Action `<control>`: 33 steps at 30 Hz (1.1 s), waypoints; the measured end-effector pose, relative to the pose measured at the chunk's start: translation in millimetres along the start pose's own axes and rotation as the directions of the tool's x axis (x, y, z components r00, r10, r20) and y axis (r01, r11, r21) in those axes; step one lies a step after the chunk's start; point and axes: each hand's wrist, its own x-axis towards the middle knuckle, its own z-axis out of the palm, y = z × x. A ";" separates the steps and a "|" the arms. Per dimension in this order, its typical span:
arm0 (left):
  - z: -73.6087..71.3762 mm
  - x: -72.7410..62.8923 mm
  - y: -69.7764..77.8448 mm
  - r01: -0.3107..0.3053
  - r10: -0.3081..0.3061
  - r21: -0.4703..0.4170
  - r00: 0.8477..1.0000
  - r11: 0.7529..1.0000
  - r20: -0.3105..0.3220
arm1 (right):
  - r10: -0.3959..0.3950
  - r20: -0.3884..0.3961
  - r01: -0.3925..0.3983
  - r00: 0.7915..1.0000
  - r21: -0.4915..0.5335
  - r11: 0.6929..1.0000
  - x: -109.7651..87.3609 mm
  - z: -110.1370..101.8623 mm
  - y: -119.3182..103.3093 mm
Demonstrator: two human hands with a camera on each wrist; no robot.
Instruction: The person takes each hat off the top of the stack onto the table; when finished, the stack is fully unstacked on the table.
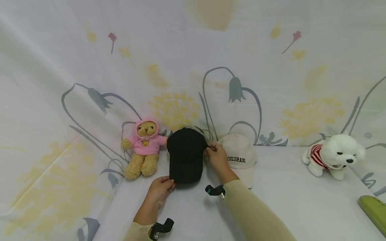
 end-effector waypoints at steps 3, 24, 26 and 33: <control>0.3 -2.0 0.0 0.006 -0.006 -0.007 1.000 1.000 0.009 | 0.000 -0.006 0.000 1.000 0.037 0.999 -3.2 -1.6 -2.3; 30.7 -50.8 -1.5 0.063 -0.050 -0.040 0.960 0.997 0.274 | -0.008 -0.015 0.010 1.000 0.153 0.988 -58.0 -53.6 -32.5; 36.4 -56.4 -3.3 0.067 -0.053 -0.037 0.954 0.997 0.296 | 0.003 -0.030 0.002 1.000 0.151 0.988 -64.4 -62.2 -32.9; 56.6 -73.4 -10.3 0.063 -0.063 0.009 0.952 0.998 0.300 | 0.028 -0.092 -0.010 0.995 0.193 0.981 -93.2 -94.5 -29.0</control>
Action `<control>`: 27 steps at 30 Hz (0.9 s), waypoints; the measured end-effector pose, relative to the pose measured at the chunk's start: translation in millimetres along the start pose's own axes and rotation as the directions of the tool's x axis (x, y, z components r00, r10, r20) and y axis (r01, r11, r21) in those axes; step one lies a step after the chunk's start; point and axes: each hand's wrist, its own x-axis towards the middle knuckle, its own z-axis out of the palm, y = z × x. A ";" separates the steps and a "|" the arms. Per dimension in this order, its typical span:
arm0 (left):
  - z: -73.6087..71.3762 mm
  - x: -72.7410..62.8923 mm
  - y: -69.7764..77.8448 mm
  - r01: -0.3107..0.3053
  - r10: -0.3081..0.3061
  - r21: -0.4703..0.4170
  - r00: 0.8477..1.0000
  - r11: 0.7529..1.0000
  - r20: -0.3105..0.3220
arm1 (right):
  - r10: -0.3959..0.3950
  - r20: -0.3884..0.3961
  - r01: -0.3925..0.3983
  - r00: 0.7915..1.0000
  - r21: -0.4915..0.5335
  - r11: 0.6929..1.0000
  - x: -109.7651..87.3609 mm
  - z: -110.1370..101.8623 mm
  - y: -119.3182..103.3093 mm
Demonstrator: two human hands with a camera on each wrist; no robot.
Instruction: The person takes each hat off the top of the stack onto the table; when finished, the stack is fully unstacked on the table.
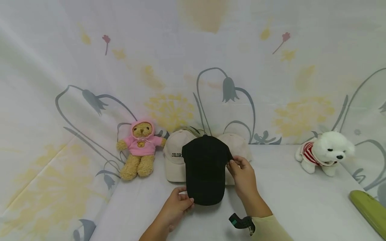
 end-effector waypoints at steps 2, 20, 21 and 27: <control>7.4 -2.2 -2.7 0.009 -0.009 0.014 1.000 1.000 0.008 | 0.004 -0.016 -0.004 1.000 0.008 1.000 -7.4 -10.6 0.6; 76.3 -3.5 -31.8 0.059 -0.083 0.189 0.989 0.980 0.119 | 0.034 -0.160 -0.036 0.987 -0.010 0.999 -44.2 -95.1 -9.5; 80.9 -3.3 -32.7 0.061 -0.086 0.192 0.989 0.979 0.122 | 0.039 -0.167 -0.040 0.985 -0.006 0.999 -45.1 -100.0 -10.3; 106.2 -1.0 -34.4 0.073 -0.098 0.192 0.987 0.979 0.125 | 0.070 -0.206 -0.072 0.976 -0.003 0.997 -50.0 -127.3 -14.3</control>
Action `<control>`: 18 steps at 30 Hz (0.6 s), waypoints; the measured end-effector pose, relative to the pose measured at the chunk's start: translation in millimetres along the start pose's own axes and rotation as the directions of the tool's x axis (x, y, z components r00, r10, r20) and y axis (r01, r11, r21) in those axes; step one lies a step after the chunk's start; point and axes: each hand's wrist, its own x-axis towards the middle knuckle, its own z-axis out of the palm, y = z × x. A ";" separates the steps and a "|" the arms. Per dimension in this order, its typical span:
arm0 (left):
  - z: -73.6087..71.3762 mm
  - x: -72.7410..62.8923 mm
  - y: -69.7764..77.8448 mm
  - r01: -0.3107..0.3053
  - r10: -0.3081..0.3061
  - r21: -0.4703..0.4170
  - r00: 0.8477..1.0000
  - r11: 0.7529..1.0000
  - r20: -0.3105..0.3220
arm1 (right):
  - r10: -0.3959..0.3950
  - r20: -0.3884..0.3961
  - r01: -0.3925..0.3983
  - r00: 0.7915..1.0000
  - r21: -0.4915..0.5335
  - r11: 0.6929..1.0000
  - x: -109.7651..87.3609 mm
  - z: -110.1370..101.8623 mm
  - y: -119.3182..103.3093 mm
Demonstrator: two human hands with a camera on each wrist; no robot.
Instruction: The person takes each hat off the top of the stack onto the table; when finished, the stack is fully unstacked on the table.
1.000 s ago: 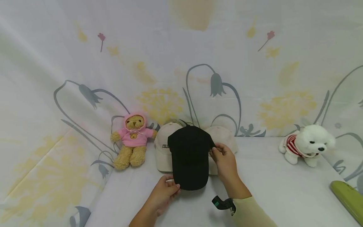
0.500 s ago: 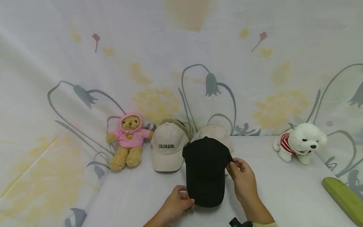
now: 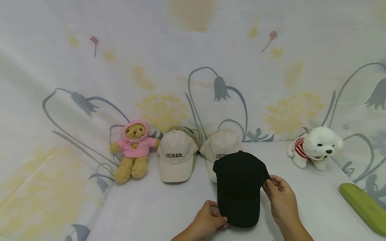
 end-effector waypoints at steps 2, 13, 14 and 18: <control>8.3 3.4 2.8 0.005 -0.005 -0.010 1.000 1.000 0.006 | 0.003 -0.020 -0.003 1.000 0.001 1.000 1.6 -8.1 -3.0; 59.1 37.8 17.3 -0.012 0.011 -0.011 1.000 1.000 -0.023 | -0.014 -0.104 0.021 0.994 0.061 0.998 27.6 -42.0 -24.3; 62.9 41.6 19.5 -0.018 0.018 -0.007 1.000 1.000 -0.026 | -0.020 -0.107 0.027 0.994 0.064 0.998 31.8 -44.3 -26.1; 75.7 58.8 27.8 -0.033 0.032 -0.012 0.998 0.999 -0.049 | -0.024 -0.141 0.035 0.990 0.080 0.996 52.0 -51.3 -30.3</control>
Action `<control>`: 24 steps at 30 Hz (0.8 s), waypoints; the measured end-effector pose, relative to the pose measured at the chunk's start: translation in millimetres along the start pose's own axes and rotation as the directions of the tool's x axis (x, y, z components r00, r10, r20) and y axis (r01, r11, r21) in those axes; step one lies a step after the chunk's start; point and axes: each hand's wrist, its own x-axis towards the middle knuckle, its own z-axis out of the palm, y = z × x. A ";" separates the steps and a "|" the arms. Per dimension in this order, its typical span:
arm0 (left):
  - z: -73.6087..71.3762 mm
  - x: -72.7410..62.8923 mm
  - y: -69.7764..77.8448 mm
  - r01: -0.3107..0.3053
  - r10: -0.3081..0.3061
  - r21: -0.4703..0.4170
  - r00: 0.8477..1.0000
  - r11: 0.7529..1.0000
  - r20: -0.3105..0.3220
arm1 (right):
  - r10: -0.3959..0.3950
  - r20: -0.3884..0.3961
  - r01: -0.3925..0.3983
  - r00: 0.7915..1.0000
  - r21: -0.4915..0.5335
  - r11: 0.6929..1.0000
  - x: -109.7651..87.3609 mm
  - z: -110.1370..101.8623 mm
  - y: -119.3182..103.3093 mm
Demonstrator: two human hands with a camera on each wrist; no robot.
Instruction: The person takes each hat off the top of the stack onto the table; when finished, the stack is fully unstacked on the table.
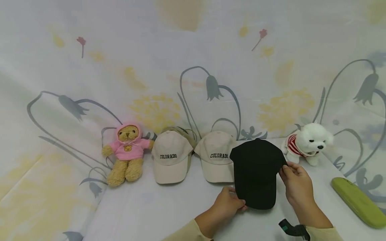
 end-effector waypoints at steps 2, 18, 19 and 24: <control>5.9 8.7 3.4 0.002 -0.003 -0.015 1.000 1.000 -0.017 | 0.014 -0.030 -0.014 0.999 0.009 1.000 11.2 -0.2 -0.5; 43.9 45.3 21.1 0.004 -0.004 0.003 0.991 1.000 -0.134 | 0.017 -0.120 -0.008 0.993 0.071 0.997 66.8 7.9 -6.2; 45.0 47.0 22.3 0.003 -0.003 0.000 0.991 1.000 -0.133 | 0.016 -0.131 -0.007 0.991 0.073 0.997 68.1 9.3 -6.8; 50.9 51.7 28.8 0.028 -0.033 -0.049 0.994 0.998 -0.107 | 0.043 -0.168 -0.028 0.985 0.091 0.995 76.0 8.9 -5.7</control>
